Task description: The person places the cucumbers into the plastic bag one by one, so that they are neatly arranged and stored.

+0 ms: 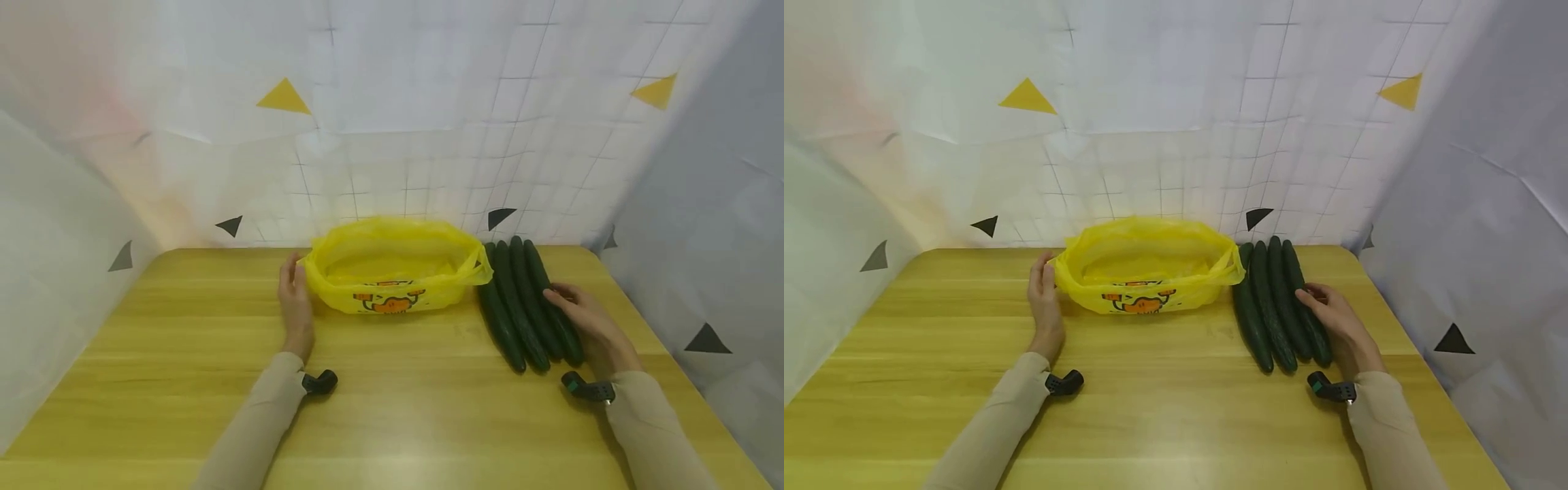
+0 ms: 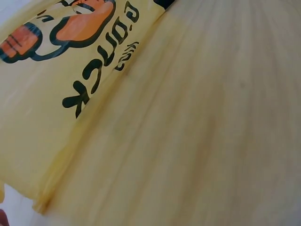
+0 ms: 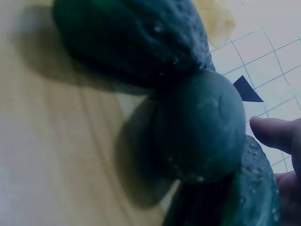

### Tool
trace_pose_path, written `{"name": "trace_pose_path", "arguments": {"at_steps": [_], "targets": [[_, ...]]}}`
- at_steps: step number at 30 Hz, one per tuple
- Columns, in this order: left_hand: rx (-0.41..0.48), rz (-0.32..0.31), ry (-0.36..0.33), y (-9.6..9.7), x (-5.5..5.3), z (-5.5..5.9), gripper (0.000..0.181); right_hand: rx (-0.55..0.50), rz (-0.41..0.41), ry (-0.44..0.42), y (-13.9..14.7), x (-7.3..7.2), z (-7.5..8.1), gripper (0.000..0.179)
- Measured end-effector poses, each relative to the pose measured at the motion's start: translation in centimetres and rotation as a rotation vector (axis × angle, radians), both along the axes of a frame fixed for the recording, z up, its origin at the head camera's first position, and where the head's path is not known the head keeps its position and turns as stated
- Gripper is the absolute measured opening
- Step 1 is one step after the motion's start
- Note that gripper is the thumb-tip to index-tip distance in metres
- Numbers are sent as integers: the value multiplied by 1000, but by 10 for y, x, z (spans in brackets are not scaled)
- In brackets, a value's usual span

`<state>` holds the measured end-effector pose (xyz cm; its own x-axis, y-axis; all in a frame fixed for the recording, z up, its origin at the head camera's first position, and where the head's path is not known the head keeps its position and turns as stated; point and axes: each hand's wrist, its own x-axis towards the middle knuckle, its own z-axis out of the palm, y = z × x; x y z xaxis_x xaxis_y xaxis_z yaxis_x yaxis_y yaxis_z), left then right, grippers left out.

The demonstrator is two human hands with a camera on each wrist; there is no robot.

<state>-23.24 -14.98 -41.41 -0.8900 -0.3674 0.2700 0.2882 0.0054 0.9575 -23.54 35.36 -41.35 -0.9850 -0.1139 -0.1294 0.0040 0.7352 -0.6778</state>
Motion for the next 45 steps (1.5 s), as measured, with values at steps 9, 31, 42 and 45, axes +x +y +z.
{"name": "trace_pose_path", "arguments": {"at_steps": [9, 31, 42, 45], "targets": [[-29, -22, -13, 11, 2, 1, 46, 16, -37, -39, 4, 5, 2, 81], [-78, -45, 16, 5, 3, 2, 41, 66, -153, 7, -10, -1, -3, 77], [-60, -15, 13, 2, 4, 0, 38, -41, -188, -34, -11, -3, 2, 75], [-61, -4, 7, 3, 4, 0, 35, -57, -203, -51, -9, -3, 2, 76]]}}
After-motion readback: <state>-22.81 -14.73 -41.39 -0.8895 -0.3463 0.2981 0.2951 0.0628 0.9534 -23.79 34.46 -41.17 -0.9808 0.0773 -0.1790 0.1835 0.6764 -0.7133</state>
